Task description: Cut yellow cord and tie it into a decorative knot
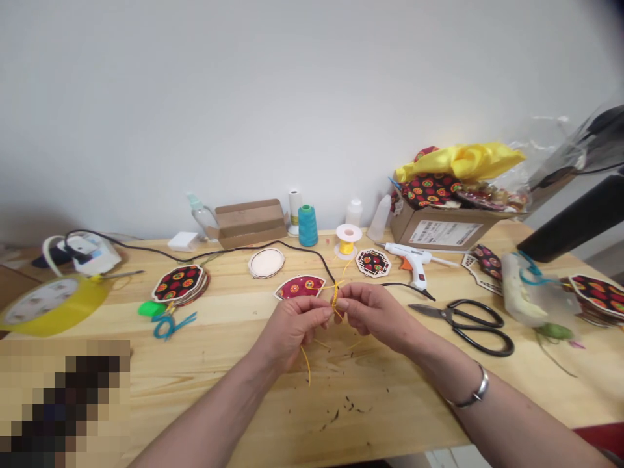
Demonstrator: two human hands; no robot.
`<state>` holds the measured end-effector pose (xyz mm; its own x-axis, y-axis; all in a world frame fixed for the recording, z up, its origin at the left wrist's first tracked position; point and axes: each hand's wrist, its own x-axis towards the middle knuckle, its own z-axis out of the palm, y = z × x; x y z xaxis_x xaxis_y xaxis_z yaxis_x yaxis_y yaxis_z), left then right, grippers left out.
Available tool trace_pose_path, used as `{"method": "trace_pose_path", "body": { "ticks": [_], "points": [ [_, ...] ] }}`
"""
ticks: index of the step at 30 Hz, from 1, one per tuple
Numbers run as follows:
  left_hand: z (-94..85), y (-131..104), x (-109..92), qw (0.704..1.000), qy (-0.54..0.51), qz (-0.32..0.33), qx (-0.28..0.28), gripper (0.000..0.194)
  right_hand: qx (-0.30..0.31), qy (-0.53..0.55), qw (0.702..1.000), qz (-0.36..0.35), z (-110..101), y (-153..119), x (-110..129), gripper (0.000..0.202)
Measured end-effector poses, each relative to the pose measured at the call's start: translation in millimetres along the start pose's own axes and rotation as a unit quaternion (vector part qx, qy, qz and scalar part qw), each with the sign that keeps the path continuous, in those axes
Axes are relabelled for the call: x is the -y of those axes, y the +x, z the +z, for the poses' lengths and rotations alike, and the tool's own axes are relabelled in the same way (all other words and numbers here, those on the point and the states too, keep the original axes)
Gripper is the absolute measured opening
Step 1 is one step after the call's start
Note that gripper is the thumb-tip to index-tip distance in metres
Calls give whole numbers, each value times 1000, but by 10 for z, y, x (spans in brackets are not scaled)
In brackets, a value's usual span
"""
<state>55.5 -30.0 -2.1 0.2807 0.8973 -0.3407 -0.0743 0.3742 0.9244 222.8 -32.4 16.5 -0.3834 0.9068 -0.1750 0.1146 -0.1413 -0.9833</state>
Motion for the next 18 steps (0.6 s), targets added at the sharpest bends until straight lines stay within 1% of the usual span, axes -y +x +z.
{"method": "trace_pose_path", "body": {
  "ticks": [3,5,7,9,11,13,14,15,16,18],
  "points": [
    [-3,10,-10,1000,-6,1,-29,17,-23,-105,994,-33,-36,-7,7,20],
    [-7,13,-15,999,-6,8,-42,18,-52,-193,978,-58,-61,-19,4,26],
    [-11,14,-14,999,-1,17,-50,18,-86,-260,959,-76,-71,-38,0,30],
    [-11,15,-7,998,6,28,-57,18,-113,-293,945,-88,-55,-67,0,31],
    [-7,16,3,997,10,36,-62,19,-121,-308,938,-106,-7,-107,-2,28],
    [1,18,15,997,3,35,-70,19,-122,-334,924,-142,66,-154,-18,25],
    [5,18,19,997,-4,31,-74,20,-118,-359,911,-167,108,-178,-35,22],
    [10,17,22,997,-12,25,-77,20,-109,-393,892,-197,149,-200,-59,20],
    [15,16,22,996,-21,19,-79,20,-95,-434,867,-228,189,-218,-87,17],
    [23,10,15,996,-38,9,-78,19,-61,-516,806,-282,253,-243,-149,14]
  ]
}}
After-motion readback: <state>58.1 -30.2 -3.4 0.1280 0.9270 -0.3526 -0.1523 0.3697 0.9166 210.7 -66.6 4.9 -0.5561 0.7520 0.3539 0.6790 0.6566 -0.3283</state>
